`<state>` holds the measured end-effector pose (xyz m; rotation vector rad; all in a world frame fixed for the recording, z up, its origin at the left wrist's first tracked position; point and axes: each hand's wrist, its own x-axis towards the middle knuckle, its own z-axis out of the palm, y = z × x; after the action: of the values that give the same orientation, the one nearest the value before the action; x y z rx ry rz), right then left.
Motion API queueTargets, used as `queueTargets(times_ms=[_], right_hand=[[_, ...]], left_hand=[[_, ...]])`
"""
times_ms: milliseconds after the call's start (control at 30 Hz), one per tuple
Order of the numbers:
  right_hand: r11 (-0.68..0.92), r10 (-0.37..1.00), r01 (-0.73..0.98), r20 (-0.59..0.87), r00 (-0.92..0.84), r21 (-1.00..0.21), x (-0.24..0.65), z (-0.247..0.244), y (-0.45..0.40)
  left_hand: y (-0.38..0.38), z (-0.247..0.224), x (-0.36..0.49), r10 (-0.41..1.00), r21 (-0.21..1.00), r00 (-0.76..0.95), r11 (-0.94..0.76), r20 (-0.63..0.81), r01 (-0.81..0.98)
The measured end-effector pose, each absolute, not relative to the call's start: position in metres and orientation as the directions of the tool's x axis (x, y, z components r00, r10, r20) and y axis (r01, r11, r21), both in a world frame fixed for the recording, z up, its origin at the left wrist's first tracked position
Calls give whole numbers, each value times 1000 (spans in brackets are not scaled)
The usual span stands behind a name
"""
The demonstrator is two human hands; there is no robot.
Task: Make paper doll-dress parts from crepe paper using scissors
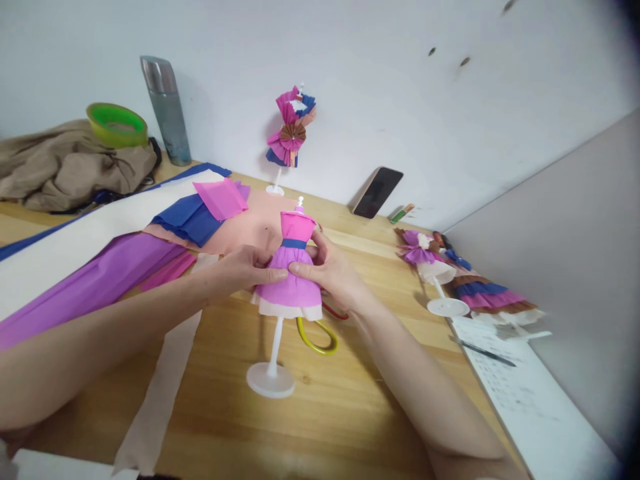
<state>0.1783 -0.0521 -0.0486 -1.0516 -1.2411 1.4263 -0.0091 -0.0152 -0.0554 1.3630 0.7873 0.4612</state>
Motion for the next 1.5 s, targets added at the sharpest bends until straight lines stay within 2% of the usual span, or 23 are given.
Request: queueTargets(times_ms=[300, 467, 600, 933, 1133, 1233, 1400, 1500], right_hand=[[-69, 974, -103, -45, -221, -992, 181, -57, -51], [-64, 978, -95, -44, -202, -993, 181, -64, -48], [-80, 971, -89, -57, -233, -993, 182, -70, -45], [-97, 962, -91, -69, -265, -991, 179, -79, -48], [-260, 949, -59, -244, -202, -964, 186, -82, -46], [-294, 937, -33, -282, -207, -955, 188, -82, -46], [-237, 902, -98, -181, -391, -967, 177, -70, -53], [-229, 911, -133, -164, -378, -964, 169, -61, -59]], left_hand=[[-17, -53, -9, 770, 960, 574, 218, -279, 173], [-16, -55, -6, 755, 963, 598, 226, -270, 148], [-12, -61, -8, 747, 957, 601, 192, -286, 217], [-9, -70, -7, 654, 923, 676, 371, -339, 104], [-10, -76, -8, 636, 886, 660, 453, -399, 100], [-7, -77, -9, 711, 917, 599, 385, -369, 108], [-7, -64, -7, 850, 969, 482, 122, -213, 213], [-14, -51, -4, 882, 967, 458, -10, -111, 253]])
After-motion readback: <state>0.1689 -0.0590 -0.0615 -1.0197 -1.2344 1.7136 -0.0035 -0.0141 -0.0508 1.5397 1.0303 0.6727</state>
